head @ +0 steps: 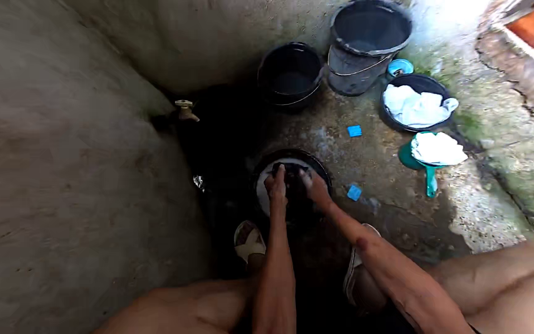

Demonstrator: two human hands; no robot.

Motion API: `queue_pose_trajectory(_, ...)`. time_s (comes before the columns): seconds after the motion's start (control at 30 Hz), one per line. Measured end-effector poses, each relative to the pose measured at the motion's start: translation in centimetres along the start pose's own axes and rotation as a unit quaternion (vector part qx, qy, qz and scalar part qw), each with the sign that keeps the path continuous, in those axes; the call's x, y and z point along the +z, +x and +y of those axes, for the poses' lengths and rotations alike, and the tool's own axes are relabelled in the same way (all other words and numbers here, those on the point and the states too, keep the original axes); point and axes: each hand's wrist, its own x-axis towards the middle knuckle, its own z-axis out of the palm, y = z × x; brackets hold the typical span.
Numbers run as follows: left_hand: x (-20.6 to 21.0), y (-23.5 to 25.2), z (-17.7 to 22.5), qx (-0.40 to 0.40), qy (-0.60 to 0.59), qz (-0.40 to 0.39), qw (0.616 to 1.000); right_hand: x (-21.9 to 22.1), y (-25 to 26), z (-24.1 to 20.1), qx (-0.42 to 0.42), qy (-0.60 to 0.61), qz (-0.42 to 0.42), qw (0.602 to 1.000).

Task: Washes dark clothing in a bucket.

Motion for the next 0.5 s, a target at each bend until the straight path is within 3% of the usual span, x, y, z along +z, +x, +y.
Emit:
queue_pose_trajectory(0.07,-0.7,1.5,-1.2,0.008,-0.015,-0.029,0.999,0.1,1.8,2.9,0.038,0.058,-0.02,0.997)
queue_pose_trajectory(0.13,-0.9,3.3,-3.5,0.036,0.074,-0.037,0.996,1.2,2.5,4.3,0.047,0.08,-0.038,0.995)
queue_pose_trajectory(0.23,0.2,4.3,-5.7,0.06,0.251,-0.037,0.966,3.5,3.4,5.0,0.077,0.027,-0.041,0.996)
queue_pose_trajectory(0.33,1.2,4.7,-6.3,0.072,0.334,-0.068,0.937,4.0,4.0,4.4,0.139,-0.034,-0.092,0.985)
queue_pose_trajectory(0.43,0.3,5.2,-5.6,0.044,0.307,-0.12,0.943,2.9,4.4,4.1,0.166,-0.052,-0.139,0.975)
queue_pose_trajectory(0.5,-1.0,5.1,-4.9,0.012,0.174,-0.119,0.977,1.8,4.1,3.7,0.113,0.001,-0.074,0.991)
